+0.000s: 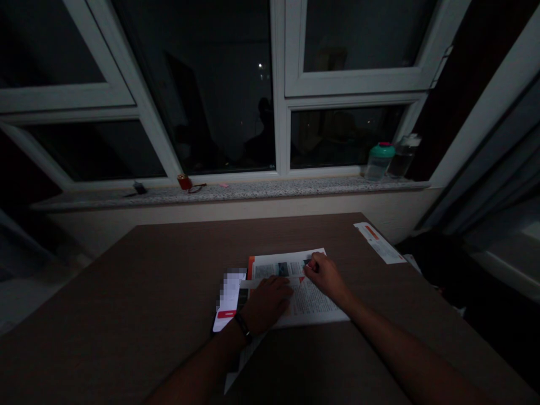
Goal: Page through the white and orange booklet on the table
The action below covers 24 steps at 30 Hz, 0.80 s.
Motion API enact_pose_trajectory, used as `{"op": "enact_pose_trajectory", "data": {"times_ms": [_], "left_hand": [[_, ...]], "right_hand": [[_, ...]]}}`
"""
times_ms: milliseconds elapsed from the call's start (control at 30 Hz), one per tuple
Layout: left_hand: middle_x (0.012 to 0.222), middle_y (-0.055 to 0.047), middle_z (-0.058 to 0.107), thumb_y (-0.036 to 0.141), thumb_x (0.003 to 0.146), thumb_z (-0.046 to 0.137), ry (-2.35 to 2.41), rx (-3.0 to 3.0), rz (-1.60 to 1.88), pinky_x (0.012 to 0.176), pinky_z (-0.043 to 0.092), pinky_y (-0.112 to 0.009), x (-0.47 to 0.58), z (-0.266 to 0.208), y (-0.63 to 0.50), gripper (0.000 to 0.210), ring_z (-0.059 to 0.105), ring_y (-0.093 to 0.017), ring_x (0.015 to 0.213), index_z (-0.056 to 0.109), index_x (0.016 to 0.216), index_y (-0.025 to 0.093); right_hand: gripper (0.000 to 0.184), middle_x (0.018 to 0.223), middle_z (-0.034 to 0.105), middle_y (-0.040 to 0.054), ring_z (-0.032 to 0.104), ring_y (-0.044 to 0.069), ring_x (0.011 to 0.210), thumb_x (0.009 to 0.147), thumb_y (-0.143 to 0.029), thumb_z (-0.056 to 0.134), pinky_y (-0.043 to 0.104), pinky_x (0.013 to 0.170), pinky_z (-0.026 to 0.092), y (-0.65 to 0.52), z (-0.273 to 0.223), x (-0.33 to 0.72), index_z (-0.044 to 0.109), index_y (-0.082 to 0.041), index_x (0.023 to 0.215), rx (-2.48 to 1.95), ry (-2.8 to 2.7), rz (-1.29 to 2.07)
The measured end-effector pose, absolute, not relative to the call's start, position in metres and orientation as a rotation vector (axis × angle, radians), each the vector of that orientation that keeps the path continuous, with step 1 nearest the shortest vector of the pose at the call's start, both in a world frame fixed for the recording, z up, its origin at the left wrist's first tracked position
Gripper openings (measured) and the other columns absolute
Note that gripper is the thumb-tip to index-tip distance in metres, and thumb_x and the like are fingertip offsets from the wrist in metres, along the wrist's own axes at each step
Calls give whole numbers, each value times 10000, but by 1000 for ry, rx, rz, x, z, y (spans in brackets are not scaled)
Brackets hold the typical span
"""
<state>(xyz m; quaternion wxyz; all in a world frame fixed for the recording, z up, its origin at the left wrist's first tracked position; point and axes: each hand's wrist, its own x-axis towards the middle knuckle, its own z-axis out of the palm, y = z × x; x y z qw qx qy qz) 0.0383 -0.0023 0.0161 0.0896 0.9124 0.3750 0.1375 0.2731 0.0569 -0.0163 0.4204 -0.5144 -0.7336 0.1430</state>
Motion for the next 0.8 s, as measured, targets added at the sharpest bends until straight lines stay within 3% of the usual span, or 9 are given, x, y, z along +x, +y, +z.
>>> {"op": "enact_pose_trajectory", "data": {"times_ms": [200,333,500,800], "left_hand": [[1312,-70,549,253,941,582,1175,2693,496,1075,350,-455,38,14,-5,257,459,-255,1249,598,1197,246],[1398,-78,517,300,960,549,1223,2684,456,1091,347,-455,38,14,-5,384,443,-253,1293,506,1335,235],[1486,-70,437,302,962,534,1329,2674,359,1080,360,-483,36,14,-4,384,399,-282,1338,512,1340,236],[1327,-106,504,335,967,531,1426,2702,419,1034,389,-504,37,11,-6,444,434,-308,1256,467,1400,264]], "right_hand": [[154,714,574,-3,534,160,659,786,-229,641,257,618,374,54,-19,276,505,-209,717,-1303,-1727,357],[146,723,587,-2,538,159,663,802,-275,643,259,629,385,53,-17,276,530,-205,742,-1287,-1734,374],[137,730,583,-3,538,161,672,790,-258,660,254,616,382,51,-12,274,541,-203,748,-1304,-1758,419],[85,782,605,-5,570,163,747,831,-220,639,257,678,412,39,-5,267,563,-208,795,-1156,-1983,570]]}}
